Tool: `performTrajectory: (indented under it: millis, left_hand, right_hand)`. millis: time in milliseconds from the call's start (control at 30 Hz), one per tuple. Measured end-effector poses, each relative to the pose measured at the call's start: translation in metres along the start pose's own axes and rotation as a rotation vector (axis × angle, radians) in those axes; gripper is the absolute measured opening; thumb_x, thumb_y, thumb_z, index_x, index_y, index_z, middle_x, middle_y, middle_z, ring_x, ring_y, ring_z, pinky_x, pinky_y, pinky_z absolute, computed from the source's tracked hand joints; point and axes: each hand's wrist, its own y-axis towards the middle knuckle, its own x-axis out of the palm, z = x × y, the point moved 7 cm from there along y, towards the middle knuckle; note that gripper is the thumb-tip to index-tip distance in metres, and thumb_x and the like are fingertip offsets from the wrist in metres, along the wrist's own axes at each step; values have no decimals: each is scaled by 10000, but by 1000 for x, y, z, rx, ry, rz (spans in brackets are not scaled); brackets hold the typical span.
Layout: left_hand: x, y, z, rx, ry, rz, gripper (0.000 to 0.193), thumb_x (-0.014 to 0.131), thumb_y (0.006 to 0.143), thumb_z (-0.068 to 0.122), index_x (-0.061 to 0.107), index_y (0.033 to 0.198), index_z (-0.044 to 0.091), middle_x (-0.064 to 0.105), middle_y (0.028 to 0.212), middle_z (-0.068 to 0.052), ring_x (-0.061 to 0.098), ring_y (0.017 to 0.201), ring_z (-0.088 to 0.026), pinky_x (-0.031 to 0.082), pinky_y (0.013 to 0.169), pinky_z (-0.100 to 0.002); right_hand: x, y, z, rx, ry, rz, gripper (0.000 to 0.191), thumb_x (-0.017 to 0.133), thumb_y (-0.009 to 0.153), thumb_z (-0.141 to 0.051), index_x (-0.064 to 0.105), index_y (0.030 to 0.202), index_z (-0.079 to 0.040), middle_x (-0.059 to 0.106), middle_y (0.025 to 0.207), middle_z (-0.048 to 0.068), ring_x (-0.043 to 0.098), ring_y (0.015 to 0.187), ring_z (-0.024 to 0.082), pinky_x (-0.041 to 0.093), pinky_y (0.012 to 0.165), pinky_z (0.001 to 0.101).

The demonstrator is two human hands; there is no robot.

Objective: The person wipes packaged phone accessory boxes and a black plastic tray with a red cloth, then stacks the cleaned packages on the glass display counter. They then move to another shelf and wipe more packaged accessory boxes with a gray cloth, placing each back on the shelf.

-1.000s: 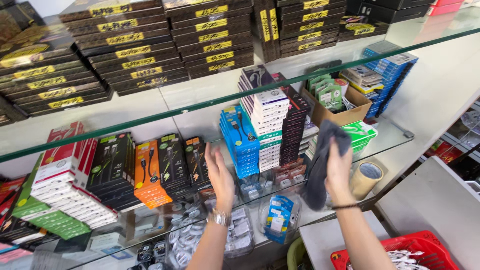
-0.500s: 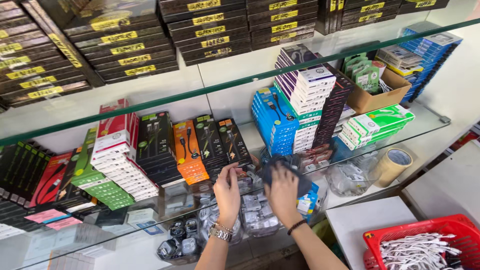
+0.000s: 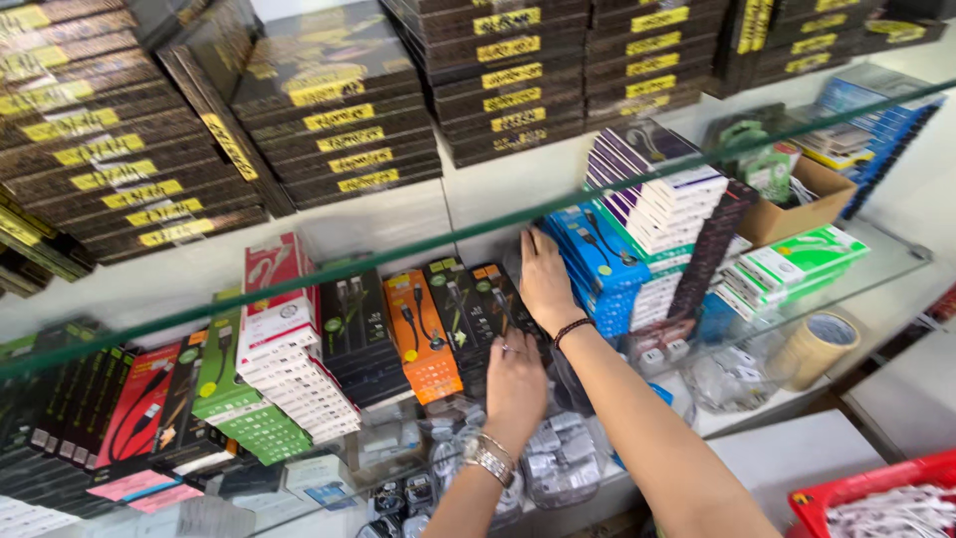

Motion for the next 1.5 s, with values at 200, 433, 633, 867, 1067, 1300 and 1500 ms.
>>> performTrajectory:
  millis: [200, 433, 633, 867, 1067, 1300, 1500]
  left_hand:
    - [19, -2, 2, 28, 63, 27, 597, 573, 862, 196, 541, 1351, -147, 592, 1350, -323, 515, 1312, -369, 291, 1135, -437]
    - [25, -5, 4, 8, 120, 6, 605, 533, 877, 174, 497, 1391, -143, 550, 1403, -330, 516, 1329, -384, 301, 1137, -450]
    - [22, -5, 6, -21, 124, 35, 593, 528, 875, 177, 501, 1380, -134, 556, 1392, -316, 521, 1319, -380, 309, 1126, -448]
    - [16, -5, 5, -15, 38, 110, 548, 553, 892, 160, 525, 1360, -123, 557, 1400, -319, 521, 1323, -375, 311, 1152, -452]
    - [-14, -16, 7, -26, -277, 146, 761, 680, 763, 211, 443, 1426, -77, 474, 1451, -273, 420, 1358, -387, 304, 1114, -489]
    - [-38, -73, -21, -234, -680, 303, 562, 636, 880, 101, 504, 1424, 47, 591, 1339, -151, 520, 1223, -339, 416, 1030, -466]
    - [-23, -124, -89, -506, -849, 382, 359, 589, 943, 92, 615, 1297, 37, 692, 1086, -165, 643, 1040, -344, 497, 923, -449]
  right_hand:
    - [103, -20, 52, 200, 288, -350, 463, 543, 874, 22, 651, 1317, -60, 588, 1428, 189, 541, 1333, 378, 438, 1127, 431]
    - [112, -53, 65, 109, 388, -336, 529, 492, 790, 106, 683, 1260, -41, 615, 1408, 163, 525, 1360, 365, 415, 1155, 412]
    - [3, -125, 30, 55, 414, -178, 440, 547, 864, 50, 646, 1287, -20, 641, 1351, 194, 574, 1295, 381, 452, 1096, 443]
    - [-93, -197, 3, -34, 238, -60, 477, 576, 742, 42, 649, 1204, -51, 685, 1206, 166, 606, 1092, 392, 466, 939, 489]
    - [-155, -210, 158, 340, 30, 351, 455, 580, 850, 66, 564, 1300, 2, 606, 1230, 249, 547, 1153, 456, 437, 1031, 526]
    - [-57, -206, 108, 414, -300, -10, 499, 677, 755, -34, 582, 1244, 2, 633, 1197, 225, 535, 1075, 438, 420, 899, 536]
    - [-26, -217, -102, 255, 206, 32, 535, 559, 700, 87, 619, 1219, -28, 654, 1142, 188, 555, 1101, 400, 441, 970, 495]
